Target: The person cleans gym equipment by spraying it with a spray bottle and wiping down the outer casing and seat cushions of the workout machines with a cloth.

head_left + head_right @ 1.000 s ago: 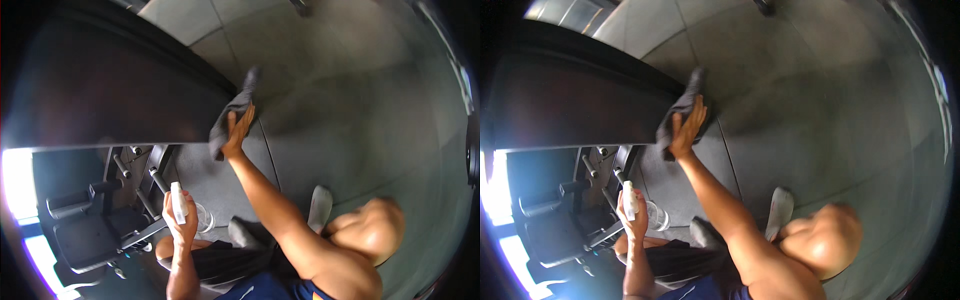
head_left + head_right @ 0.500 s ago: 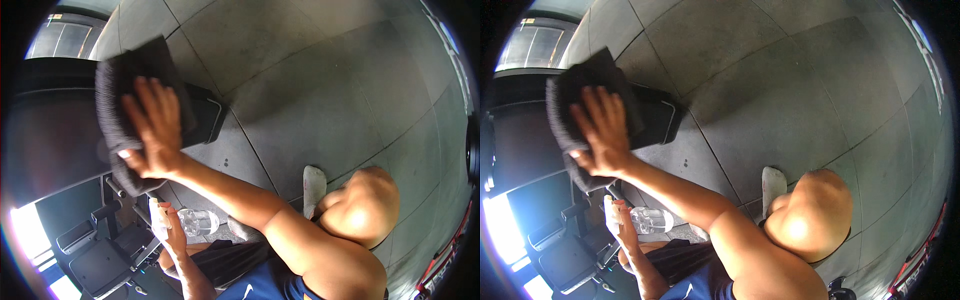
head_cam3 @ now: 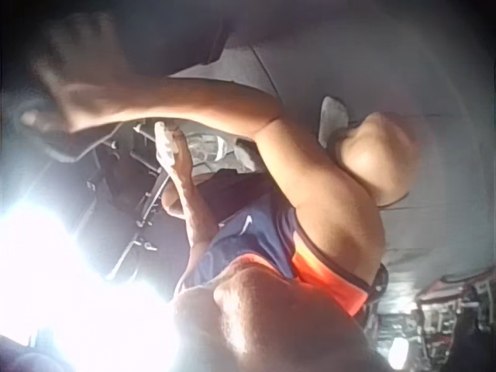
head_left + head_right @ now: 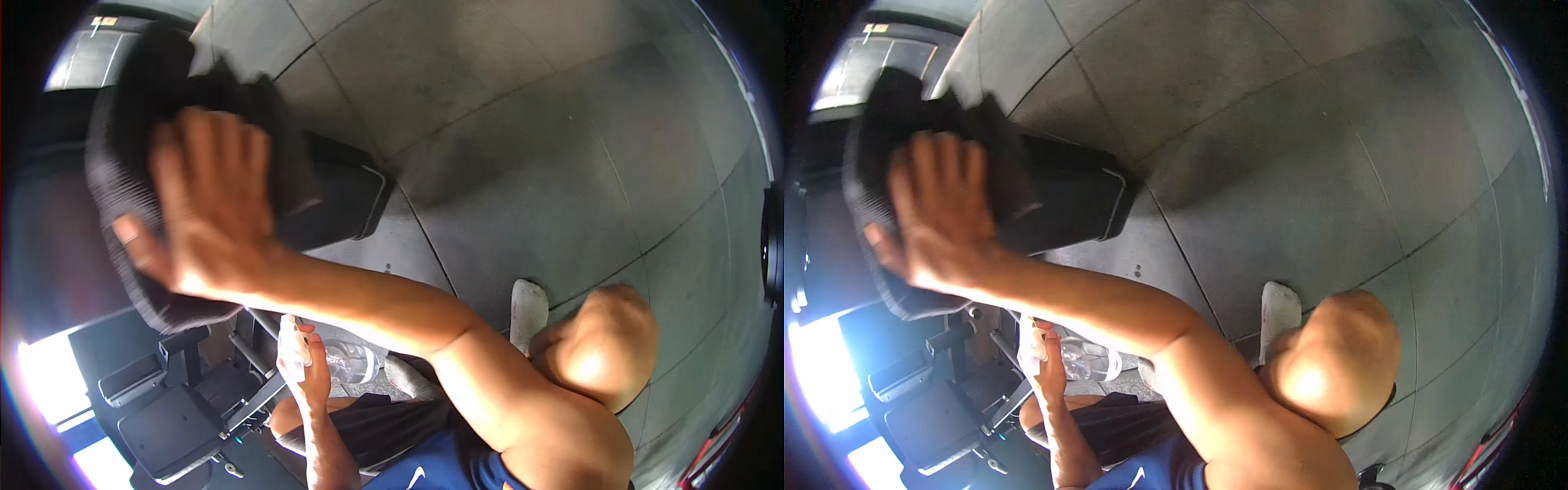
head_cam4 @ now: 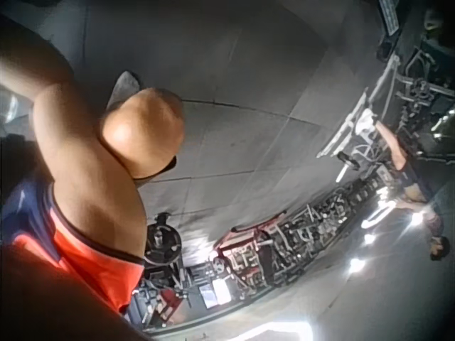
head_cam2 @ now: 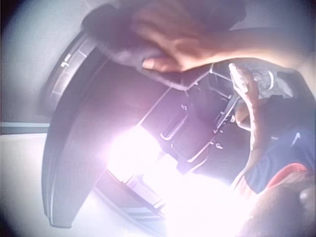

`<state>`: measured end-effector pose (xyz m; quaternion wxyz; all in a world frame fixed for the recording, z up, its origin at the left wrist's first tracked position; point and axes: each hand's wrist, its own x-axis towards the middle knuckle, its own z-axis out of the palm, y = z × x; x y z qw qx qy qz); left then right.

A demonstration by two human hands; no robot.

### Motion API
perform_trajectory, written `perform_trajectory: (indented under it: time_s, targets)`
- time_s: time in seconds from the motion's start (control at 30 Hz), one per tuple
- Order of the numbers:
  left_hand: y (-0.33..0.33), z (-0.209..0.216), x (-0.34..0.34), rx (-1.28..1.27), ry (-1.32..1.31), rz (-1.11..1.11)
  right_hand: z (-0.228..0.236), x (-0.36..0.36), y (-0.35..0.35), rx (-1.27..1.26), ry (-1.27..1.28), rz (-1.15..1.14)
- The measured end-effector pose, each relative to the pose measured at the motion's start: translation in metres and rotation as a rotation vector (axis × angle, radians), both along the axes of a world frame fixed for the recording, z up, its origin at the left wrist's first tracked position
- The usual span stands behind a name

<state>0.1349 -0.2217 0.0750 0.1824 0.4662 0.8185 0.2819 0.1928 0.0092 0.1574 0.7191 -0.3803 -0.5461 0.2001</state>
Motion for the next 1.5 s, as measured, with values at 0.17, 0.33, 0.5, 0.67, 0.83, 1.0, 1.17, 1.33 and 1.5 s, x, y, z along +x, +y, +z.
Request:
perform_trajectory:
  time_s: [0.17, 0.33, 0.5, 0.67, 0.83, 1.0, 1.17, 1.33, 1.5]
  targets:
    - [0.002, 0.001, 0.005, 0.012, 0.041, 0.029, -0.069, 0.009, -0.008, 0.106, 0.027, 0.028]
    - [0.009, 0.01, 0.017, 0.011, 0.083, 0.017, -0.27, 0.018, -0.01, -0.175, -0.084, 0.001]
    - [0.002, 0.005, 0.011, 0.075, -0.039, 0.063, -0.195, -0.01, -0.018, -0.174, 0.009, -0.003]
    - [0.007, 0.007, 0.006, 0.034, 0.117, -0.102, 0.046, -0.016, 0.002, 0.185, 0.021, 0.021]
    - [-0.009, 0.006, -0.007, 0.108, 0.072, -0.036, 0.001, -0.018, -0.005, 0.384, 0.013, 0.081]
    - [0.005, 0.014, 0.013, 0.063, 0.102, 0.014, -0.215, 0.018, -0.002, -0.084, -0.101, 0.244]
    - [0.008, 0.003, 0.021, 0.163, -0.015, 0.023, -0.292, 0.001, 0.01, -0.622, 0.007, 0.022]
    - [0.003, 0.007, 0.012, 0.117, -0.064, 0.045, 0.012, 0.021, 0.031, -0.04, 0.072, 0.395]
    - [0.016, -0.01, 0.015, 0.167, 0.013, -0.098, 0.078, -0.012, 0.026, 0.267, 0.228, 0.274]
